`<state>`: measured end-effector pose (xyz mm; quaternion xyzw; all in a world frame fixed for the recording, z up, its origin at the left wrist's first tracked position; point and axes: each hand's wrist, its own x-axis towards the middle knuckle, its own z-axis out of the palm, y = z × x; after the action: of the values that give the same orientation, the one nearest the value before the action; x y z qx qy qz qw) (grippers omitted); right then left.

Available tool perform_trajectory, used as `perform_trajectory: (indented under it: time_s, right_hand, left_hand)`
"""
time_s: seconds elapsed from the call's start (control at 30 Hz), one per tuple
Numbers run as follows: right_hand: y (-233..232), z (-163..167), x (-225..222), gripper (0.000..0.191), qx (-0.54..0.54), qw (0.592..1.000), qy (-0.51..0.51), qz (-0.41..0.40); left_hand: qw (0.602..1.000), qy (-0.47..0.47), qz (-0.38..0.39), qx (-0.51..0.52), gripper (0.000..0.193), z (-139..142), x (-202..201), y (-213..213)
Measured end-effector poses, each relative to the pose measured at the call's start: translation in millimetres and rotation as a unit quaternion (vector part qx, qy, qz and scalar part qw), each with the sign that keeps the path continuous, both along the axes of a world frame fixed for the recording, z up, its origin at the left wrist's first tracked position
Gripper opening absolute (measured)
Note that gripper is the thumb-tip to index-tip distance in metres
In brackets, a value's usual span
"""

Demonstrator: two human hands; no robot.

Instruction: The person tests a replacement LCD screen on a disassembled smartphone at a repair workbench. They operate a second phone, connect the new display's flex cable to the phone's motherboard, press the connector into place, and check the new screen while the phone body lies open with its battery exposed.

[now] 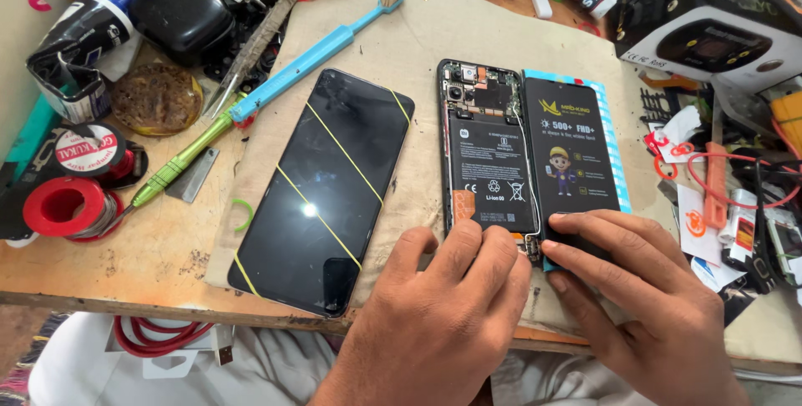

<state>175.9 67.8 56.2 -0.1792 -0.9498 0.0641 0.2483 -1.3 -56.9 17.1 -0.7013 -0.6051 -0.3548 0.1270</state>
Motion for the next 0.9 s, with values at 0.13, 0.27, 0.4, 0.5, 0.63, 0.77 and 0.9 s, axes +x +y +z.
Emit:
perform_trajectory:
  time_s: [0.13, 0.27, 0.4, 0.5, 0.63, 0.77, 0.9]
  right_hand:
    - [2, 0, 3, 0.032, 0.028, 0.999, -0.030, 0.013]
    - [6, 2, 8, 0.036, 0.062, 0.995, -0.072, 0.029]
    - [9, 6, 9, 0.039, 0.080, 0.990, -0.103, 0.046]
    - [9, 8, 8, 0.039, 0.093, 0.988, -0.109, 0.056]
    - [7, 10, 6, 0.040, 0.087, 0.988, -0.116, 0.050]
    - [10, 12, 4, 0.041, 0.094, 0.987, -0.114, 0.057]
    - [10, 10, 4, 0.040, 0.097, 0.987, -0.112, 0.067]
  left_hand:
    - [0.999, 0.028, 0.016, 0.026, 0.035, 3, 2, -3]
    - [0.999, 0.009, -0.033, -0.006, 0.022, 3, -1, -2]
    - [0.999, 0.008, -0.048, -0.016, 0.017, 2, -5, 0]
    - [0.999, 0.005, -0.045, 0.008, 0.018, 1, -8, 1]
    - [0.998, -0.004, -0.051, 0.027, 0.020, -1, -9, 1]
    - [0.998, -0.013, -0.055, 0.021, 0.021, -3, -10, 1]
    - [0.999, -0.005, -0.039, 0.025, 0.024, -4, -8, 0]
